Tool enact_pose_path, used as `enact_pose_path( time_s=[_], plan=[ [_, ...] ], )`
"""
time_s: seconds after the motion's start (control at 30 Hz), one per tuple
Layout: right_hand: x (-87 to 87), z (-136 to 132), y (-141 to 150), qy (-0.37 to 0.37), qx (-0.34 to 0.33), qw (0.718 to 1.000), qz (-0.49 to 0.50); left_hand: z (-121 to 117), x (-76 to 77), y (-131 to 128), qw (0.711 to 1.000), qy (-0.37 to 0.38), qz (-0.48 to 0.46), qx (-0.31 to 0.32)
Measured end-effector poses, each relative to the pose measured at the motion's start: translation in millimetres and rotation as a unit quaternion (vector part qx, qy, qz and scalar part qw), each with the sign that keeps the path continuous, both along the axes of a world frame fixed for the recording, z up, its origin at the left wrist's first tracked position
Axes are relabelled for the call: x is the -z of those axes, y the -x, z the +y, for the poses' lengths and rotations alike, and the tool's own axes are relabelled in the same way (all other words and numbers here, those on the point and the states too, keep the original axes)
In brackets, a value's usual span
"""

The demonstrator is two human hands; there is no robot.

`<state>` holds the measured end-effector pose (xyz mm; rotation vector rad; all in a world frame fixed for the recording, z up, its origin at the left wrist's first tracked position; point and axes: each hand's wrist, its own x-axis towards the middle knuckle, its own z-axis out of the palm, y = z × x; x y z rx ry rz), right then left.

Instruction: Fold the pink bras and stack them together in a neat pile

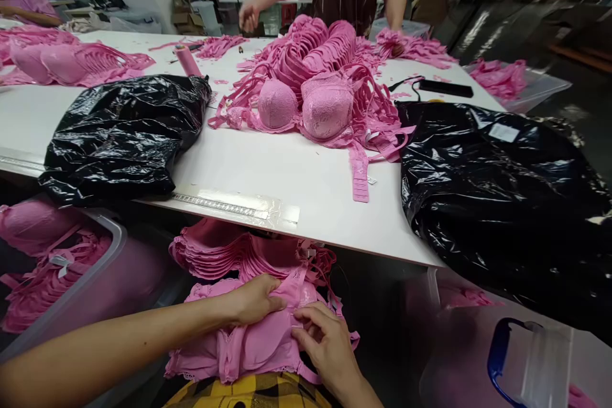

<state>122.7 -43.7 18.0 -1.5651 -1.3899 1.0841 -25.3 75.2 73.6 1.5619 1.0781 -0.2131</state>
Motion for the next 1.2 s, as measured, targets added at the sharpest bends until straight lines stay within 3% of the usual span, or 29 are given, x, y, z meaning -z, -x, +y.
enact_pose_path(
  time_s=[0.2, 0.43, 0.7, 0.87, 0.97, 1.03, 1.13, 1.2],
  plan=[
    [-8.1, 2, -7, 0.100, -0.028, 0.994, 0.030, -4, -3.1, -3, 0.999, 0.016, 0.031, 0.009],
    [-5.3, -3, 8, 0.065, -0.006, 0.998, 0.016, -7, -4.3, -7, 0.997, -0.001, 0.073, 0.016],
    [1.3, -9, 10, 0.131, 0.061, 0.982, 0.125, -7, 1.9, -5, 0.997, 0.002, 0.078, -0.002],
    [6.3, -11, 21, 0.160, 0.079, 0.963, 0.201, -8, 7.1, -5, 0.996, -0.007, 0.088, 0.020],
    [10.0, -13, 17, 0.183, 0.062, 0.959, 0.207, -8, 2.2, 2, 0.993, -0.074, 0.062, 0.060],
    [12.2, -13, 13, 0.185, 0.059, 0.959, 0.208, -12, -3.7, 9, 0.972, -0.202, 0.038, 0.112],
    [14.9, -14, 11, 0.193, 0.080, 0.951, 0.226, -27, -10.0, 22, 0.883, -0.407, 0.005, 0.232],
    [15.7, -15, 13, 0.196, 0.100, 0.946, 0.239, -40, -8.7, 30, 0.829, -0.472, -0.011, 0.299]
  ],
)
